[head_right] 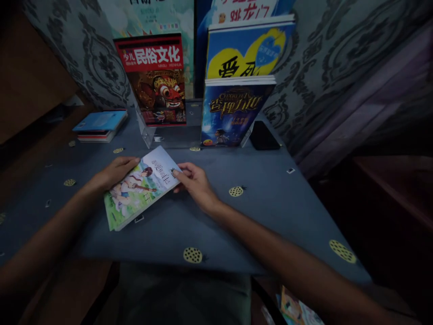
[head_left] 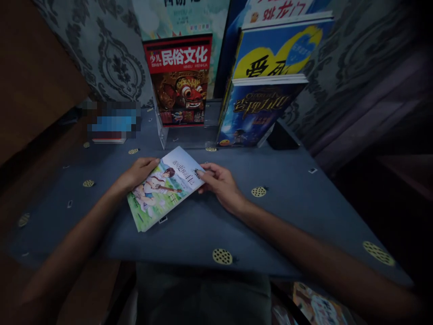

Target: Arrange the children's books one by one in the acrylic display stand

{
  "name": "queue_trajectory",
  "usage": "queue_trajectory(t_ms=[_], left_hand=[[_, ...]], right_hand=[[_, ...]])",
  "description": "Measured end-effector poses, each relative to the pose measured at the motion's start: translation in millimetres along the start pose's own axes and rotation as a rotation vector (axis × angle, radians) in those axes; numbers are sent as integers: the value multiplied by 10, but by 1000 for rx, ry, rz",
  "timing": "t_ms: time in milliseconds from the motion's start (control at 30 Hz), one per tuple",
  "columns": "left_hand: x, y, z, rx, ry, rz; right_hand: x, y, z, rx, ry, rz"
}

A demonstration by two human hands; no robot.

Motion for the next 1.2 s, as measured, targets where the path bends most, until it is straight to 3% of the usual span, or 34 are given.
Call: queue_trajectory(t_ms=[167,267,433,567,1033,1200], left_hand=[[-158,-68,-179,673,122,-346],[-333,124,-323,858,210,-397],[-668,744,-506,853,450,-250],[-820,1023,-576,948,526,-310],[-989,1157,-750,1059,659,-445],[-1012,1165,-769,1064,678,-464]], right_hand=[[74,-234,-100,-351,61,35],[123,-270,4,-589,-2,102],[172,-309,40,-594,10,150],[168,-348,25,-480,-7,123],[68,-322,254,-423,-216,78],[32,-242,321,-424,-267,125]])
Point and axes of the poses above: each hand's wrist, its own x-axis towards the middle knuckle, its own y-axis out of the palm, z = x × y, the point moved 10 cm from there along x, towards the middle knuckle, and after that the axes turned 15 degrees about -y, right-handed, at the moved point
